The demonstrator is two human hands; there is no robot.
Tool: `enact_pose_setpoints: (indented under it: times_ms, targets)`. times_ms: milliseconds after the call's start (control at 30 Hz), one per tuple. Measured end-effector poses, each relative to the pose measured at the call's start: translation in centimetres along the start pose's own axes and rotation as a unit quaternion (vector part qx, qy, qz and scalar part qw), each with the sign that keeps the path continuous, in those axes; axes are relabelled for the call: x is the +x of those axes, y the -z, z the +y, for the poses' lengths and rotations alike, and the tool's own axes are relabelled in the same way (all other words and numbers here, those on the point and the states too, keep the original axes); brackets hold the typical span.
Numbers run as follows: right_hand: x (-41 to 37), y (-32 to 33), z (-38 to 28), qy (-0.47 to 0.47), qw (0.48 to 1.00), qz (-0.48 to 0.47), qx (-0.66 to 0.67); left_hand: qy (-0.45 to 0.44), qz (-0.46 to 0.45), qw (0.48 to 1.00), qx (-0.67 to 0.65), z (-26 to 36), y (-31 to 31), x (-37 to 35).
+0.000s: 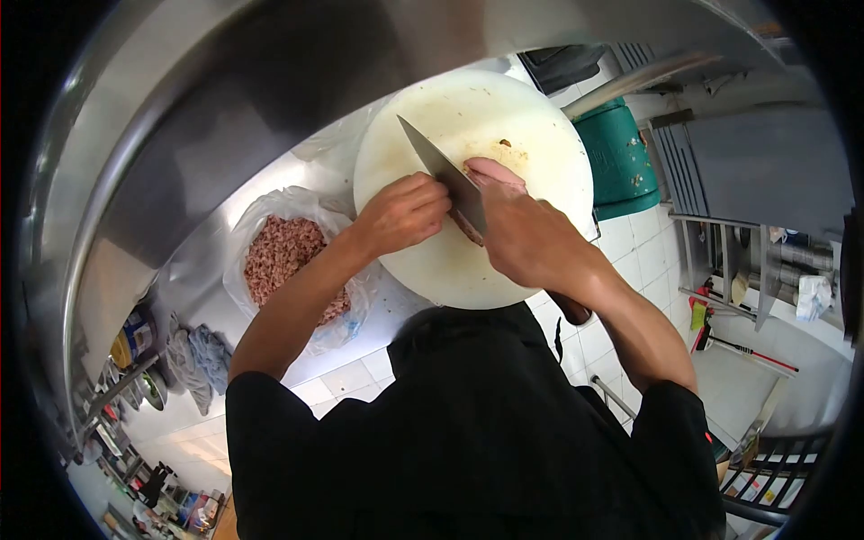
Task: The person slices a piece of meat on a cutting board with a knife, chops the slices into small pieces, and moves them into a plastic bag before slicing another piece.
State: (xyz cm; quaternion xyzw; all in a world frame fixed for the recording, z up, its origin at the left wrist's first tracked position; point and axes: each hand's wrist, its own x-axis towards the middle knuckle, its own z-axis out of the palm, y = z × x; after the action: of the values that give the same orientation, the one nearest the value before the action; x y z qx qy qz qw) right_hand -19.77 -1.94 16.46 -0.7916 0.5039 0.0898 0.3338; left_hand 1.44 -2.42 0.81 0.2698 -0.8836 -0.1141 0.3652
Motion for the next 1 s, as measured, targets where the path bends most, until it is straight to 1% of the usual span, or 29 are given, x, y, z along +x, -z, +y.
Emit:
enact_pose_setpoints:
  times_ms: [67,167,233,267,300,400,600,700,800,900,1000]
  targets:
    - [1.7,-0.9,0.2,0.014,0.999,0.028,0.014,-0.006,0.004,1.0,0.005,0.0,-0.1,0.0]
    - [0.4,-2.4,1.3,0.039,0.991,0.117,0.044,-0.029,0.01,0.999,0.031,0.0,-0.1,0.3]
    - [-1.2,0.0,0.3,-0.038,0.999,-0.02,0.006,-0.035,0.007,0.998,0.054,0.0,-0.5,0.3]
    - [-1.6,1.0,-0.3,-0.075,0.993,-0.093,-0.013,-0.035,0.009,0.998,0.052,-0.1,-0.5,0.3]
    - [-1.5,1.2,-0.4,-0.094,0.99,-0.109,-0.002,-0.034,0.01,0.998,0.049,0.0,-0.2,0.6]
    - [-0.5,-0.6,-0.3,-0.078,0.995,-0.056,-0.001,-0.016,0.0,0.999,0.028,0.2,-0.2,0.5]
    - [-0.8,-0.2,-0.6,-0.101,0.992,-0.067,0.027,-0.009,-0.006,1.0,0.012,0.2,-0.4,0.5]
    - [-0.3,-1.3,-0.1,-0.069,0.997,-0.023,0.031,-0.006,-0.003,1.0,0.009,0.0,-0.3,0.5]
    - [-0.3,-3.2,1.1,-0.028,0.997,0.048,0.055,-0.003,0.0,1.0,-0.007,0.2,-0.2,0.4]
    - [0.2,-3.3,0.2,-0.095,0.995,-0.007,0.028,-0.008,-0.009,1.0,0.002,-0.1,-0.1,0.4]
    - [-0.5,-7.6,0.9,-0.143,0.986,0.06,0.053,-0.002,-0.004,1.0,-0.003,0.3,-0.3,0.1]
